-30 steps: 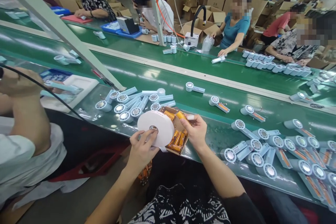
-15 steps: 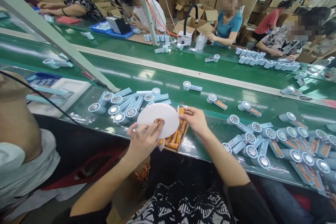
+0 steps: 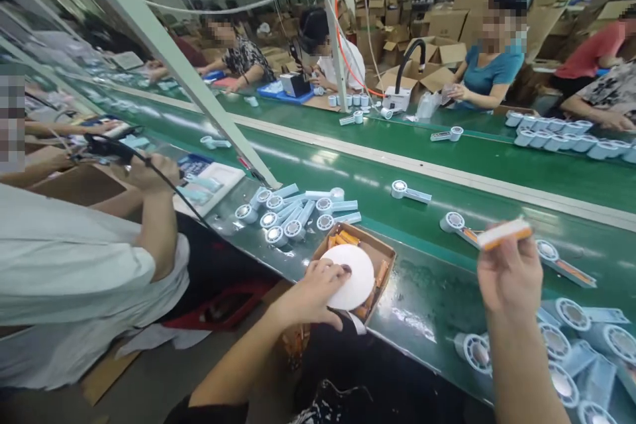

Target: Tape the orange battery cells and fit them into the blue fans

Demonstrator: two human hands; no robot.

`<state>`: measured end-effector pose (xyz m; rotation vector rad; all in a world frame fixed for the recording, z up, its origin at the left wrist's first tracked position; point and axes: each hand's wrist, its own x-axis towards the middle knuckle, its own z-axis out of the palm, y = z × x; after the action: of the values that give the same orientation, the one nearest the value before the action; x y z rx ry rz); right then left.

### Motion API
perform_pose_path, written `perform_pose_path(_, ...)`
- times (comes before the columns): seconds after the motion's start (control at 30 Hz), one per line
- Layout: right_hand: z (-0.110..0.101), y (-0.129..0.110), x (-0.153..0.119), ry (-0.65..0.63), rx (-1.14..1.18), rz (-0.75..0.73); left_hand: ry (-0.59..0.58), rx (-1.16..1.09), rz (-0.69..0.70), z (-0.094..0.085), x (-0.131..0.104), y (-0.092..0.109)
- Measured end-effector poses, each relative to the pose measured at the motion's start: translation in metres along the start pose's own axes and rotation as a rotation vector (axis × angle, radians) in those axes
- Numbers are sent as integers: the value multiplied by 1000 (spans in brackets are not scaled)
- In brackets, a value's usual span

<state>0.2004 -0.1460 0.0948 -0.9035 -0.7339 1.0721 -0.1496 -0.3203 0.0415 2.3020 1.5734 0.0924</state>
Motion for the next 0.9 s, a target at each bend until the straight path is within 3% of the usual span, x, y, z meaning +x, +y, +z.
perform_pose_path(0.1,-50,5,-30,-49,-94,205,-12,-162,69,-29,40,-32)
perform_pose_path(0.2,-79,16,-50,-57,-90,305,24,-123,86,-46,126,-40)
perform_pose_path(0.33,-86,20,-47,-140,-31,312,113,135,62,-47,260,-21)
perform_pose_path(0.4,-87,17,-42,-138,3,266,121,163,80,-42,311,-13)
perform_pose_path(0.47,-90,12,-37,-98,8,206,90,185,84,-33,346,-10)
perform_pose_path(0.6,-92,3,-19,-30,-46,114,-18,202,91,-16,378,-18)
perform_pose_path(0.7,-74,13,11,-39,-174,24,-115,176,134,-12,386,-27)
perform_pose_path(0.77,-52,33,36,-125,-321,-24,-168,147,164,-14,390,-31)
perform_pose_path(0.9,-7,87,83,-413,-727,-81,-191,92,189,-26,394,-35)
